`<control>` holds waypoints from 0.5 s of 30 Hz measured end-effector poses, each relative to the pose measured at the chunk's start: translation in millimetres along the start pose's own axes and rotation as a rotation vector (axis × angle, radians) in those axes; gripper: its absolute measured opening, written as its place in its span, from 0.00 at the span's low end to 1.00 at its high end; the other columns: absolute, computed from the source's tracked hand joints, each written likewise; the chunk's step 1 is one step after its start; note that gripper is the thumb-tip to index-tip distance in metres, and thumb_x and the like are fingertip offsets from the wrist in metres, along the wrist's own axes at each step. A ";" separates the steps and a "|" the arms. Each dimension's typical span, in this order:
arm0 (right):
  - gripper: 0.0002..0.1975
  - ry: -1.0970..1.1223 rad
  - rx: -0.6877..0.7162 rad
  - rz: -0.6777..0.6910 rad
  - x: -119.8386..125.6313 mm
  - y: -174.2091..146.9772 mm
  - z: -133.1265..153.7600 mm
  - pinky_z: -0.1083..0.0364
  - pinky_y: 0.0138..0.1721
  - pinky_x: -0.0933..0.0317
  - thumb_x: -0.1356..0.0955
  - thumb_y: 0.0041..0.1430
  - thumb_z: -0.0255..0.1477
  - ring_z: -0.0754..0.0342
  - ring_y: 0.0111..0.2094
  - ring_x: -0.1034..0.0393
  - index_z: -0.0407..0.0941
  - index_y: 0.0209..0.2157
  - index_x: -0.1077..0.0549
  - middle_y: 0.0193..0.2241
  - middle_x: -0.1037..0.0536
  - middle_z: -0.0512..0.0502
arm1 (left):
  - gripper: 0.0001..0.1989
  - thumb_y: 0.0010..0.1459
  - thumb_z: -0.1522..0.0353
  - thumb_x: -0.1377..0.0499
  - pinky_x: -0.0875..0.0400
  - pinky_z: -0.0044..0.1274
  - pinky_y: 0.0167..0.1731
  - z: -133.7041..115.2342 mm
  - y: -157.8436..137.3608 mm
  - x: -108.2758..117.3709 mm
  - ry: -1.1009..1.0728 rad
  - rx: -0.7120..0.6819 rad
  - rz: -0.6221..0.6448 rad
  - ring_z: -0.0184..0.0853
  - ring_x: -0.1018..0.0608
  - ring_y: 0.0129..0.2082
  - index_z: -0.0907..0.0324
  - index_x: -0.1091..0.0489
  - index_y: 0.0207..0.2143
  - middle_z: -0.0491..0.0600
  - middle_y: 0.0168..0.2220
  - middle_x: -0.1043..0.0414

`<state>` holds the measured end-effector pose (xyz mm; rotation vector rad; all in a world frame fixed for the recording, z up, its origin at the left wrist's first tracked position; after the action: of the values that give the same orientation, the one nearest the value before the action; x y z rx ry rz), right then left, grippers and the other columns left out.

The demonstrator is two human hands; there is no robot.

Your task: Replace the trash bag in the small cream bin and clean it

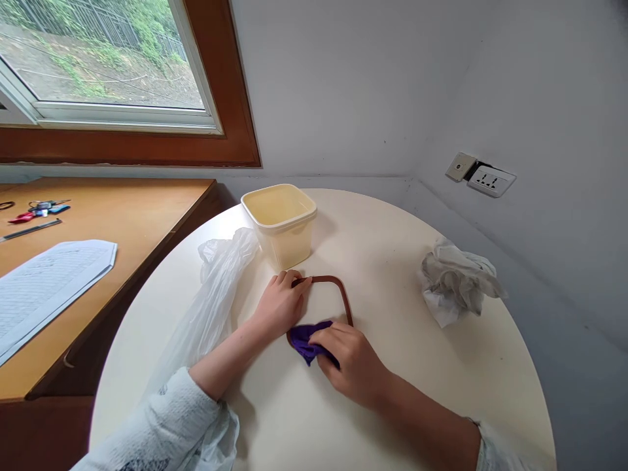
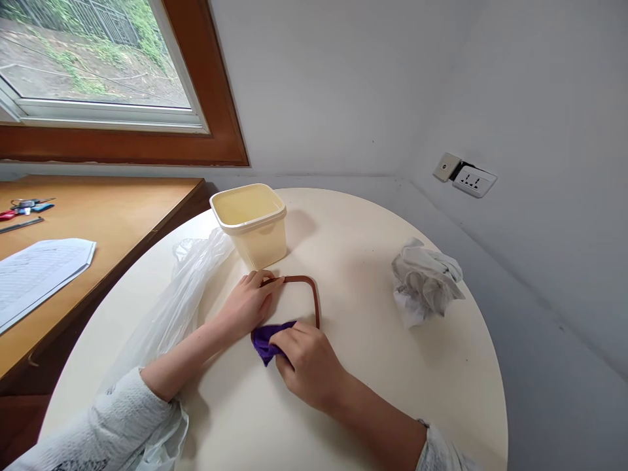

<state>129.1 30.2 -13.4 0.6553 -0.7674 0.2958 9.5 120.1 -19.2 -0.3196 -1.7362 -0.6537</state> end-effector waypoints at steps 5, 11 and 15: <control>0.16 0.124 0.106 0.025 -7.2 -0.6 12.9 0.53 0.38 0.39 0.40 0.47 0.15 0.53 0.38 0.30 0.47 0.36 0.32 0.37 0.22 0.49 | 0.19 0.55 0.76 0.52 0.33 0.33 0.41 1.6 0.1 -1.7 -0.009 0.005 -0.017 0.41 0.31 0.42 0.61 0.32 0.48 0.57 0.44 0.33; 0.13 0.253 0.105 0.140 -11.5 -0.6 22.6 0.52 0.41 0.42 0.37 0.45 0.19 0.55 0.33 0.30 0.47 0.34 0.33 0.30 0.23 0.50 | 0.18 0.55 0.74 0.51 0.32 0.33 0.41 1.5 -0.2 3.1 -0.058 0.026 -0.017 0.41 0.31 0.41 0.60 0.31 0.47 0.56 0.43 0.33; 0.10 0.321 0.043 0.021 8.5 2.3 16.6 0.53 0.39 0.40 0.38 0.47 0.20 0.58 0.23 0.36 0.46 0.33 0.35 0.25 0.26 0.52 | 0.18 0.55 0.74 0.51 0.33 0.33 0.42 2.9 -0.6 5.2 -0.091 0.043 -0.008 0.41 0.30 0.41 0.61 0.32 0.47 0.56 0.42 0.33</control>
<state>124.8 21.4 2.7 0.6217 -0.4618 0.4268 5.5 120.7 -14.8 -0.3168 -1.8366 -0.6149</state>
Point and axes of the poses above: each hand's wrist, its own y-axis towards the middle knuckle, its own x-axis out of the back of the hand, z = x × y, the point moved 5 cm from there along y, towards the middle knuckle
